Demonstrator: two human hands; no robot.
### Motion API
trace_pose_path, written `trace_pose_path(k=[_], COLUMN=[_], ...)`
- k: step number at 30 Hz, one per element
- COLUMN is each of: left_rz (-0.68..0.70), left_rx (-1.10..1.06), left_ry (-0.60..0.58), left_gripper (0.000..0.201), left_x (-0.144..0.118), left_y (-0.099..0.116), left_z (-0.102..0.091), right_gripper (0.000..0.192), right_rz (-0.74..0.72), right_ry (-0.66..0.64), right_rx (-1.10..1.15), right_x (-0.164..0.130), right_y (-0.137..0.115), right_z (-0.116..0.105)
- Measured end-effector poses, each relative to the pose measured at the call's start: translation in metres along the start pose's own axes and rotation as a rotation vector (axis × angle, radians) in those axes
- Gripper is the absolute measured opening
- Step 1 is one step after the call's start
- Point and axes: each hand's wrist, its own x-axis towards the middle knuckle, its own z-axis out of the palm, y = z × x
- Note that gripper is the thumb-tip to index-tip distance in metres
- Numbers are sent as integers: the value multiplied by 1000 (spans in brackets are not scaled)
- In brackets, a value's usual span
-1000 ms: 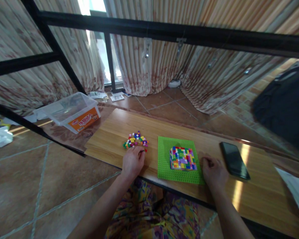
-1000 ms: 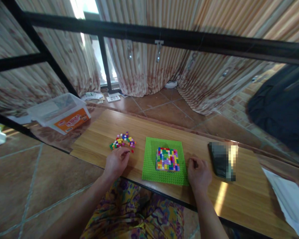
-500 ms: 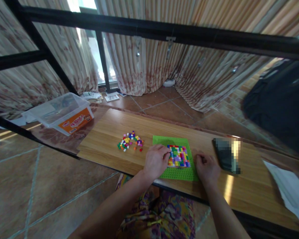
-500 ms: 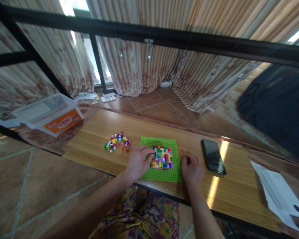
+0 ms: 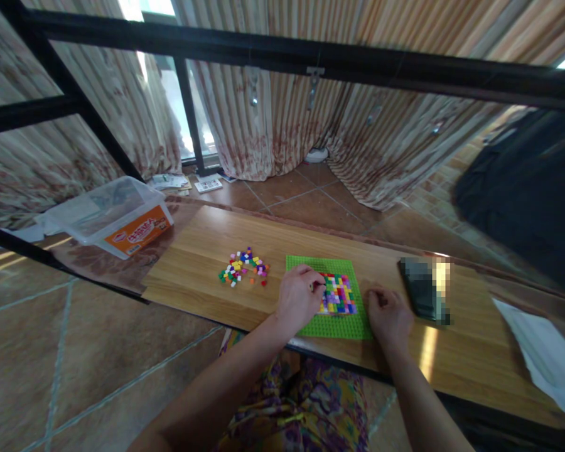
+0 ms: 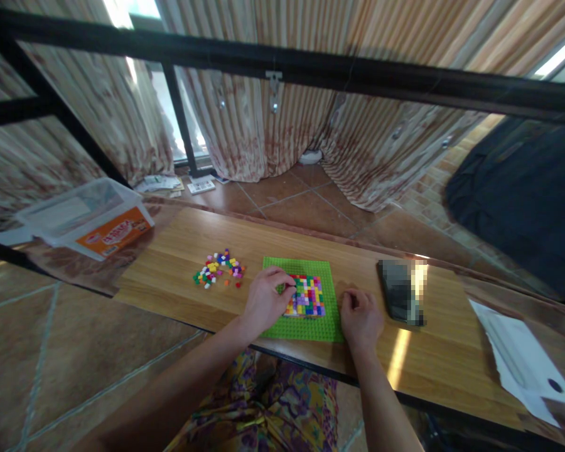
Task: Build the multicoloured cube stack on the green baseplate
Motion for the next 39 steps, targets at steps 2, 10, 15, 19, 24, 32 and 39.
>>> trace_pose_path(k=[2,10,15,19,24,32,39], left_rz=[-5,109,130,112,103,115,19], left_rx=[-9,92,128,107,125,78,-9], left_ry=[7,-13,-21,-12,-54,-76,-51], left_gripper=[7,12,9,9,9,8,6], left_x=[0,-3,-5,-6,-4,-9,-12], left_y=[0,0,0,0,1,4,6], left_z=[0,-1,-2,-2,-4,-6,-14], right_gripper=[35,37,36,34,34,35,34], right_rz=[-6,-16,6,18,11,8,22], right_ry=[12,15,-6,-9,-6,-2,-6], right_rx=[4,18,10,13,-2,3,11], right_x=[0,0,0,0,0,1,0], right_y=[0,3,2,1,1,1,0], right_z=[0,2,1,0,1,1,0])
